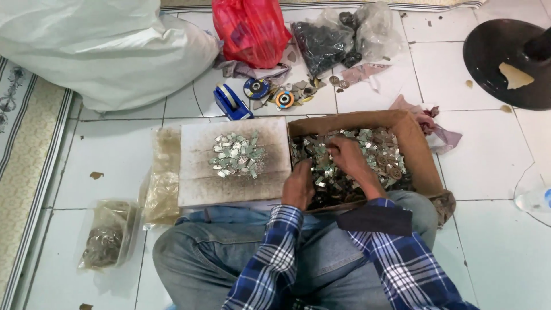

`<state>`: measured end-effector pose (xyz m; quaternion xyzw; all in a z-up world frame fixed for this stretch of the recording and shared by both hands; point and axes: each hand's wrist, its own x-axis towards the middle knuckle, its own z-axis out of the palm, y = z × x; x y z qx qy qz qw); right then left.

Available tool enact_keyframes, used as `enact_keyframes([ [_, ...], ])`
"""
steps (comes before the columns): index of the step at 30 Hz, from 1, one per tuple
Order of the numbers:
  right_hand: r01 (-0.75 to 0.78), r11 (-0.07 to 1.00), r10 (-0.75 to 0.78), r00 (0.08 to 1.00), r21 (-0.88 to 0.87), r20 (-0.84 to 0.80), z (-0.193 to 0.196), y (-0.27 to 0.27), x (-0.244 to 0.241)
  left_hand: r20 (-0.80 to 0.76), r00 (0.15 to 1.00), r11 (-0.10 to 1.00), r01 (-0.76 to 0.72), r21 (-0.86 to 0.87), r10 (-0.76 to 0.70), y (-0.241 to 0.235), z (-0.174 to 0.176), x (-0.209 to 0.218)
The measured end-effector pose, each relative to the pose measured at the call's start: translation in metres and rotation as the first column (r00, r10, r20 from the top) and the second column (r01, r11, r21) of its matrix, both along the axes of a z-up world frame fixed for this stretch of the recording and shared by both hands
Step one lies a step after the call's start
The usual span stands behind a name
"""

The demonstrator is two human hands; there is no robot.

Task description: Sorting and arranging small metal components from a bulk box onto a white board for inspection or organization.

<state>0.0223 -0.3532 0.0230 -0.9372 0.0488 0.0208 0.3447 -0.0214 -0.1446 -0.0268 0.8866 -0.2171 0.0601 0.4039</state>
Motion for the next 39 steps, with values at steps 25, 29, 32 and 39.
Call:
enact_keyframes([
  [25, -0.211, 0.973, 0.228, 0.869, 0.088, -0.438, -0.024, -0.003, 0.001, -0.044, 0.998, 0.91, -0.016, 0.413, 0.038, -0.021, 0.024, -0.019],
  [29, 0.05, 0.918, 0.102, 0.93, 0.395, -0.354, -0.003, -0.002, -0.009, -0.303, 0.936, 0.978, -0.203, -0.042, 0.181, -0.024, 0.044, -0.004],
  [32, 0.149, 0.81, 0.065, 0.939, 0.568, -0.339, -0.003, -0.001, -0.013, -0.499, 0.858, 0.922, -0.286, -0.26, 0.126, -0.018, 0.025, 0.011],
  [39, 0.215, 0.7, 0.048, 0.937, 0.681, -0.345, 0.015, 0.014, -0.015, -0.669, 0.743, 0.855, -0.341, -0.392, -0.01, -0.005, 0.031, 0.016],
])
